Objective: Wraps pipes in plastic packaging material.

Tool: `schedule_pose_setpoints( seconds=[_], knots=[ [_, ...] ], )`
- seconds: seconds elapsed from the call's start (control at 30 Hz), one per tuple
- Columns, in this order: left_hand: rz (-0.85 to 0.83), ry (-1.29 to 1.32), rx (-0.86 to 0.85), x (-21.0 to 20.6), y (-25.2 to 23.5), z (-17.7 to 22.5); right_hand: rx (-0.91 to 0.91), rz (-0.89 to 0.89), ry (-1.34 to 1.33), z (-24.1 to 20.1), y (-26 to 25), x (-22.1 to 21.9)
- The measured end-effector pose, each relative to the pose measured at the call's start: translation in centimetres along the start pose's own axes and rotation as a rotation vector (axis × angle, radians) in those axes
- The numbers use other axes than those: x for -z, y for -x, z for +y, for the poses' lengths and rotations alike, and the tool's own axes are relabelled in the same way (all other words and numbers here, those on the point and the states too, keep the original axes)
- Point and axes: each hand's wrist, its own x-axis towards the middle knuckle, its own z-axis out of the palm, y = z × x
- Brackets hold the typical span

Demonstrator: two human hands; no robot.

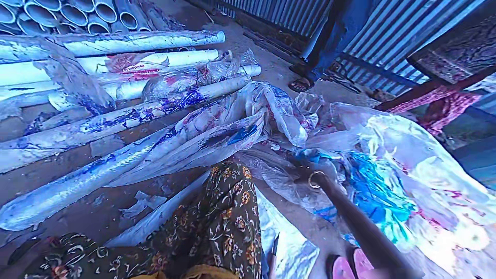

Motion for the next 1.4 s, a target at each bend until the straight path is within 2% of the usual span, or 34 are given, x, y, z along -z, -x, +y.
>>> schedule_pose_setpoints(
  seconds=[0.07,0.17,0.23,0.3,0.4,0.47,0.57,0.67,0.77,0.83,0.93,1.07,1.17,1.2,1.27,1.33,1.4],
  knots=[
    [0.028,0.011,0.005,-0.6,-1.0,0.1,0.016,0.042,0.043,-1.7,0.9,4.1],
    [0.066,-0.016,0.026,-1.6,-3.2,-0.1,0.013,0.383,0.049,-7.2,1.4,10.7],
    [0.063,-0.034,0.047,-2.0,-4.4,0.2,0.047,0.615,0.07,-11.6,-0.3,14.6],
    [0.042,-0.076,0.111,-2.4,-5.4,-0.2,0.121,0.731,0.126,-15.6,-4.4,17.9],
    [-0.015,-0.108,0.243,-2.3,-6.0,0.2,0.11,0.603,0.279,-21.8,-10.7,21.1],
    [-0.073,-0.051,0.302,-1.4,-5.2,1.3,0.088,0.488,0.344,-25.5,-14.2,21.0],
    [-0.125,0.032,0.351,0.5,-4.2,2.8,0.122,0.42,0.361,-28.5,-17.5,19.2],
    [-0.137,0.083,0.346,0.6,-3.9,2.3,0.07,0.378,0.506,-28.0,-20.7,17.6],
    [-0.14,0.122,0.315,0.7,-4.1,2.2,0.088,0.376,0.544,-24.4,-21.4,18.3],
    [-0.125,0.118,0.29,0.4,-4.2,2.1,0.075,0.321,0.577,-21.6,-19.8,18.9],
    [-0.097,0.116,0.275,0.2,-4.2,2.3,-0.041,0.226,0.516,-16.6,-14.6,17.4],
    [-0.035,0.136,0.25,-0.2,-3.2,1.7,-0.152,0.271,0.264,-9.3,-10.2,11.1],
    [-0.002,0.154,0.2,-0.3,-2.2,1.0,-0.254,0.258,0.147,-5.3,-8.7,2.0],
    [0.027,0.157,0.181,-0.5,-1.9,1.0,-0.277,0.281,0.119,-4.5,-8.2,-1.6],
    [0.116,0.147,0.14,-1.1,-1.5,0.7,-0.329,0.296,0.048,-6.1,-5.6,-5.8],
    [0.158,0.151,0.116,-1.5,-1.2,0.6,-0.367,0.223,-0.027,-8.0,-2.8,-5.9],
    [0.184,0.165,0.09,-1.6,-1.2,0.5,-0.295,0.197,-0.094,-7.3,-2.0,-4.5]
  ],
)
